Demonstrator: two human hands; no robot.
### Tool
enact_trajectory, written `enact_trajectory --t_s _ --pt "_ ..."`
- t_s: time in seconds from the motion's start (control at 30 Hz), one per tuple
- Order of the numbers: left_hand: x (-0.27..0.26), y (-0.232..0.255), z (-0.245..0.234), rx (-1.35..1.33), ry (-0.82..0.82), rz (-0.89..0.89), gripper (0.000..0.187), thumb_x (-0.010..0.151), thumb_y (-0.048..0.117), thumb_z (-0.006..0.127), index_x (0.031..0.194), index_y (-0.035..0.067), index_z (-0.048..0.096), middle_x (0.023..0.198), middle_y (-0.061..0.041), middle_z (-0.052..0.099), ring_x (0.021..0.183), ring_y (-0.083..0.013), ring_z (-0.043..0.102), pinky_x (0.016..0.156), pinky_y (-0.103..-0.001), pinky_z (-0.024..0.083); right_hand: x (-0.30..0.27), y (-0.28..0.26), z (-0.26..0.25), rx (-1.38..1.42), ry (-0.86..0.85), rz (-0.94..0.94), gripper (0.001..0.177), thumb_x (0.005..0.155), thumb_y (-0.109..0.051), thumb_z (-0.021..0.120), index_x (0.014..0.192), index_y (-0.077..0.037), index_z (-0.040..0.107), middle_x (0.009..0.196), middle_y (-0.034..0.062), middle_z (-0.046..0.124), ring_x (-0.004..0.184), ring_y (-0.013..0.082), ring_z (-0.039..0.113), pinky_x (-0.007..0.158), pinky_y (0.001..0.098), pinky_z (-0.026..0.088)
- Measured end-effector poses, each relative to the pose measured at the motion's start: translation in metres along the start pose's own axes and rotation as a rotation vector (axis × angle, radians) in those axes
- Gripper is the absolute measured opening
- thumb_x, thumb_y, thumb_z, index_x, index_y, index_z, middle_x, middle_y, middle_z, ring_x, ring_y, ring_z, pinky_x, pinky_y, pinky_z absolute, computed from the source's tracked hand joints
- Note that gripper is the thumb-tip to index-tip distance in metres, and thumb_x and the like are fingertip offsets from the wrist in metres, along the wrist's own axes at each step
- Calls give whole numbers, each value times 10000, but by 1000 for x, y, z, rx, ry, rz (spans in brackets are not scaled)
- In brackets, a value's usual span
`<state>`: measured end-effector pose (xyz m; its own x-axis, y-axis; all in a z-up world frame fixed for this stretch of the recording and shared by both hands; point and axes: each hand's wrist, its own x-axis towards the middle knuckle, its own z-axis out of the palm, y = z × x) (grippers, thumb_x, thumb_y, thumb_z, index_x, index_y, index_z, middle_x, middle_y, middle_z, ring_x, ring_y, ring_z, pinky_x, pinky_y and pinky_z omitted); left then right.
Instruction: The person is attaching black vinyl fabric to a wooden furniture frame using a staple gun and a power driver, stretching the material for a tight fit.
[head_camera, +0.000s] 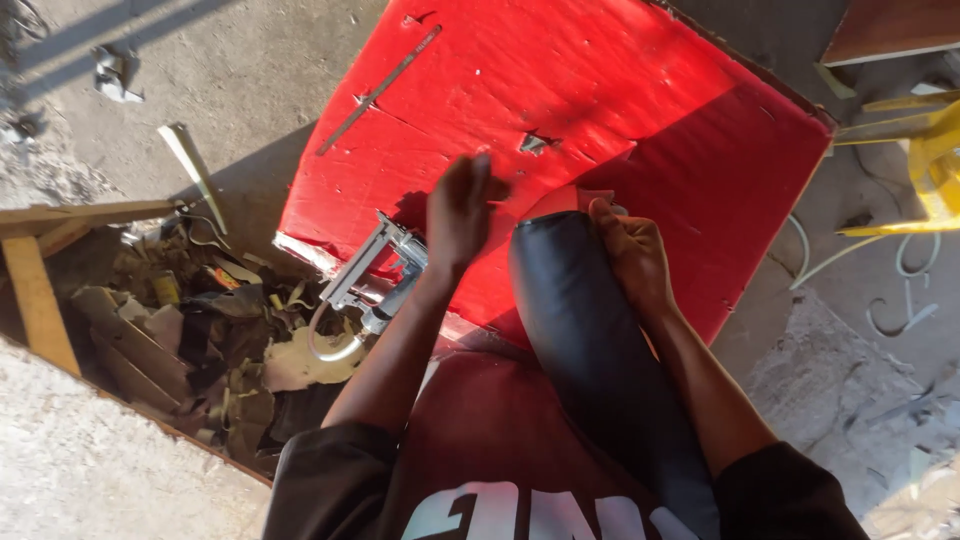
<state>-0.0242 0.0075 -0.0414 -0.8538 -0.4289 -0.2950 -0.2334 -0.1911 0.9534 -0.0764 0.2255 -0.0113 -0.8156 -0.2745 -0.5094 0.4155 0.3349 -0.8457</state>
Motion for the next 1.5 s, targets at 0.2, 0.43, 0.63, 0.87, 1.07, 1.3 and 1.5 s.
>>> enact_trajectory --t_s 0.2,0.43,0.63,0.87,1.07,1.3,1.5 --pt "-39 -158 -83 1073 21 -414 855 927 375 815 1575 124 318 1433 -322 456 1359 -576 488 1095 -675 469 -22 -33 33 -137 14 -5 618 1110 -405 632 552 -159 531 687 -2 500 580 62 418 553 243 376" --pt "-72 -168 -100 1364 -121 -266 1387 743 525 922 1696 100 9 1443 -372 384 1262 -564 565 996 -596 605 -26 14 74 -207 25 -72 597 1108 -413 592 603 -96 624 1141 43 652 890 204 625 747 324 491" --pt "-78 -186 -155 1196 -221 -167 1115 869 49 736 1717 204 30 1169 -268 519 1068 -531 647 947 -557 566 -36 40 127 -299 141 -403 724 1119 -376 578 463 -96 457 1308 17 742 932 248 761 537 237 418" --pt "-85 -144 -277 1249 -424 -563 605 777 392 741 1327 273 519 1012 -163 763 1066 -392 739 988 -545 530 -40 69 184 -485 389 -660 743 1097 -359 617 423 -136 401 1168 63 806 1123 378 724 565 238 509" --pt "-124 -35 -321 992 -201 -785 181 666 314 779 555 201 690 440 -37 583 433 -221 616 512 -374 515 -44 89 231 -441 476 -751 552 1004 -220 698 486 -92 556 1235 126 781 1205 417 694 845 357 613" --pt "-123 68 -294 1075 -387 -670 213 681 136 703 533 56 573 452 -107 464 468 -201 486 510 -390 463 -36 133 288 -400 589 -843 469 958 -188 745 528 -76 594 1297 122 764 1254 408 678 1088 477 506" --pt "-97 53 -273 1105 -531 -643 231 710 168 763 610 33 605 485 -155 510 504 -220 485 547 -425 479 -36 144 307 -477 630 -823 386 882 -133 800 553 -55 613 1284 112 770 1228 367 704 1137 513 463"
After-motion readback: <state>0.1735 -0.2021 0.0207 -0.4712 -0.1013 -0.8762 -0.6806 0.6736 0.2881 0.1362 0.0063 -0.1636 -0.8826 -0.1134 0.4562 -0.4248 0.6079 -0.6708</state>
